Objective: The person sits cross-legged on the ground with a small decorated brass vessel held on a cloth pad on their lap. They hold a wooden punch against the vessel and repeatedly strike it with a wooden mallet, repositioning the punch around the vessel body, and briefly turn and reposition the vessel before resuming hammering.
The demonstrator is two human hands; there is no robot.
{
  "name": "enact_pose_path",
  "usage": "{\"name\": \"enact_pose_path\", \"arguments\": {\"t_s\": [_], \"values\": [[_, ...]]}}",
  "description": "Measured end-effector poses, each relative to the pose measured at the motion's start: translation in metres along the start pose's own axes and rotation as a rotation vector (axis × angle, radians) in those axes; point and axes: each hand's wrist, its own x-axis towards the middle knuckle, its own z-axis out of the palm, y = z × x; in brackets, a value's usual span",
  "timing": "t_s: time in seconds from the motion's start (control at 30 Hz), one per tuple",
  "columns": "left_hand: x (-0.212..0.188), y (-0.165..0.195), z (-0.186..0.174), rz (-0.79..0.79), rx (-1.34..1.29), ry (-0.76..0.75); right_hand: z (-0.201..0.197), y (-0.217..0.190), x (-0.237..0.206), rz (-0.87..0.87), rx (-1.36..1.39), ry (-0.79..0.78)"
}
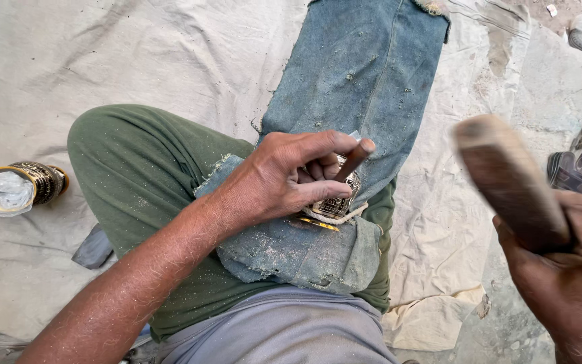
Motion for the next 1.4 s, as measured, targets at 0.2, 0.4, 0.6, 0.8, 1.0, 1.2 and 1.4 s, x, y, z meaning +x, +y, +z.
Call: {"name": "enact_pose_path", "arguments": {"t_s": [0.2,0.4,0.6,0.8,1.0,1.2,1.4], "values": [[-0.005,0.001,0.006,0.136,0.077,0.038,-0.005,0.001,0.001,0.134,0.417,0.06],[0.008,0.007,0.0,0.225,0.186,-0.105,-0.007,0.01,-0.002,-0.048,0.044,0.061],[0.015,0.013,-0.003,0.194,0.239,-0.173,0.003,-0.004,-0.01,-0.201,-0.037,0.109],[0.007,0.017,-0.008,0.228,0.208,-0.098,0.02,0.012,-0.027,-0.156,-0.08,0.15],[-0.02,0.033,-0.02,0.042,-0.045,0.29,0.114,0.058,-0.065,0.306,1.32,0.336],[0.012,0.02,0.025,0.056,0.477,0.345,0.207,0.069,-0.079,0.808,1.474,-0.088],[0.036,0.007,0.058,0.046,0.794,0.307,0.248,0.052,-0.09,0.697,1.371,-0.089]]}}
